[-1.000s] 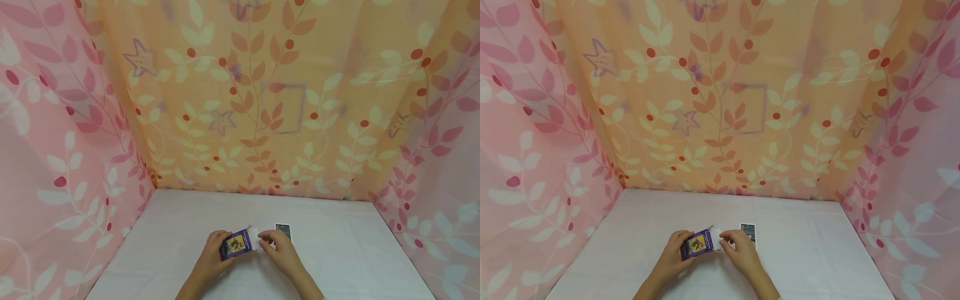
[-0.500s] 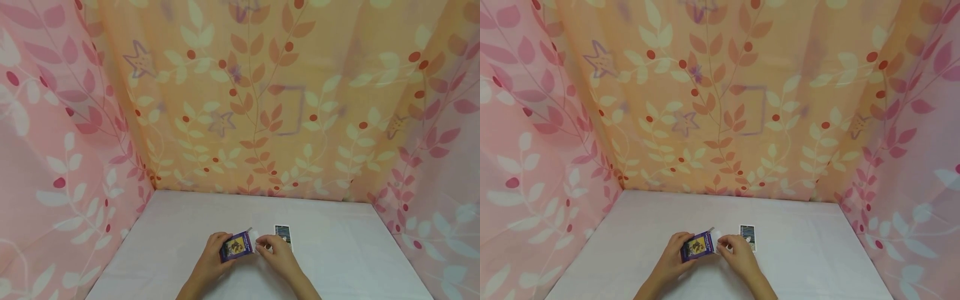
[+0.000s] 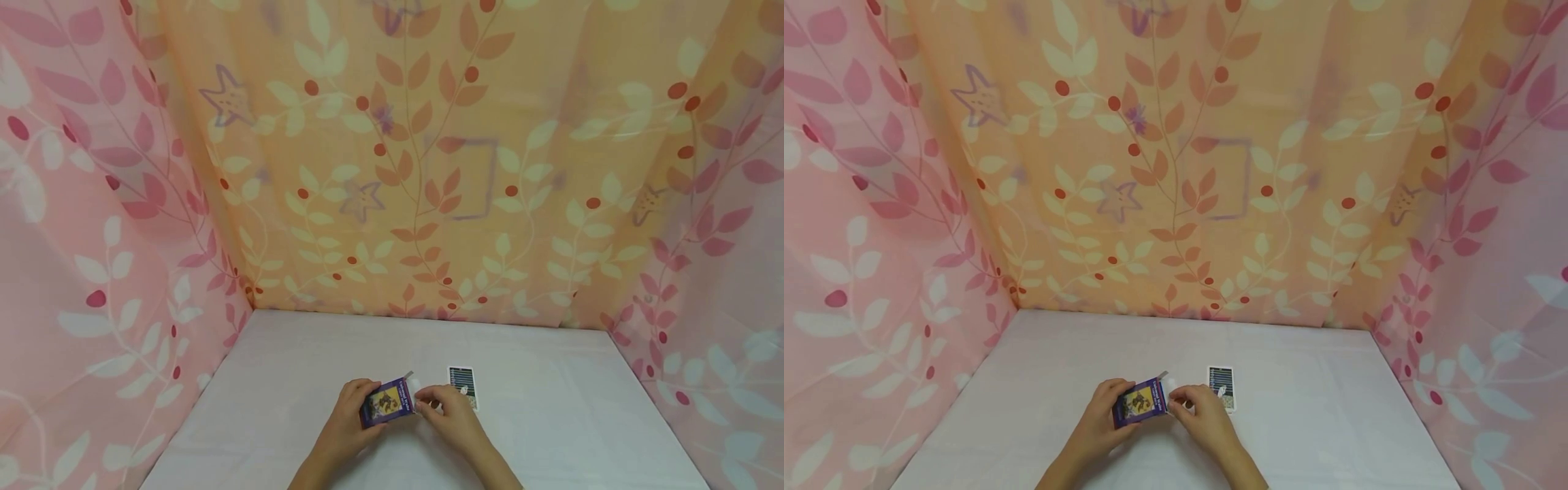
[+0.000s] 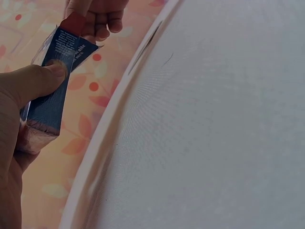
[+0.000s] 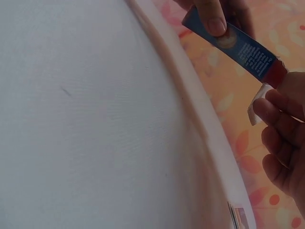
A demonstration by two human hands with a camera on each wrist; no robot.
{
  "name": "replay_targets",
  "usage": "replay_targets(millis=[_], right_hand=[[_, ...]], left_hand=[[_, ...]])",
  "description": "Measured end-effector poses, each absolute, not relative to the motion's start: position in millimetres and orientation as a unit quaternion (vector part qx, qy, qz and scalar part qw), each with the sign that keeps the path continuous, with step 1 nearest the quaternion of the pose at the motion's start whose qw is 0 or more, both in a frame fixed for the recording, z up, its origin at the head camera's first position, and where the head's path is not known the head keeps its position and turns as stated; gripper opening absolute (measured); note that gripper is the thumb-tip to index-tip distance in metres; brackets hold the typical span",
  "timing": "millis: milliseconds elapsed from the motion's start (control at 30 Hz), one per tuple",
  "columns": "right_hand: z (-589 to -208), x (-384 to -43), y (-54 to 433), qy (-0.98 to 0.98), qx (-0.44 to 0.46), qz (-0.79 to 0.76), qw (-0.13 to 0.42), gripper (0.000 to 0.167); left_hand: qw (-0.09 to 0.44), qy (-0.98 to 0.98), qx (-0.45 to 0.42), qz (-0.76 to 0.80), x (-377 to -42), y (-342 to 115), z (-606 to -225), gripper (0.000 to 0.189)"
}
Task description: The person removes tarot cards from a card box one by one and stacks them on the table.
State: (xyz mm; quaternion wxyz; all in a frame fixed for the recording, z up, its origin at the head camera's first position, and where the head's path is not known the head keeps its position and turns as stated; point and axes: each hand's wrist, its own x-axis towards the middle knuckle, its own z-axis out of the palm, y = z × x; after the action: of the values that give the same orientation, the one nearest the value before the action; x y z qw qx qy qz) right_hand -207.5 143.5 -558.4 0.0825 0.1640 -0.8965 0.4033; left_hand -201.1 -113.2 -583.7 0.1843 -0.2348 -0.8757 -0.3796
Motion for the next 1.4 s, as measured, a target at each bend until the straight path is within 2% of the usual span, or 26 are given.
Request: replay_targets(millis=[267,933,1400], right_hand=[[-563.2,-206.4,140.2,-0.887,0.183,0.411,0.104,0.014],[-562.8,-206.4,135.1,-0.889,0.146,0.426,0.088,0.010],[-561.5,-207.0,136.4,-0.893,0.141,0.416,0.099,0.009]], left_hand=[[0.189,-0.874,-0.240,-0.378,-199.5,-113.3,-584.4,0.082],[0.195,-0.873,-0.247,-0.373,-200.5,-114.3,-587.7,0.081],[0.213,-0.869,-0.256,-0.366,-202.5,-113.3,-588.2,0.082]])
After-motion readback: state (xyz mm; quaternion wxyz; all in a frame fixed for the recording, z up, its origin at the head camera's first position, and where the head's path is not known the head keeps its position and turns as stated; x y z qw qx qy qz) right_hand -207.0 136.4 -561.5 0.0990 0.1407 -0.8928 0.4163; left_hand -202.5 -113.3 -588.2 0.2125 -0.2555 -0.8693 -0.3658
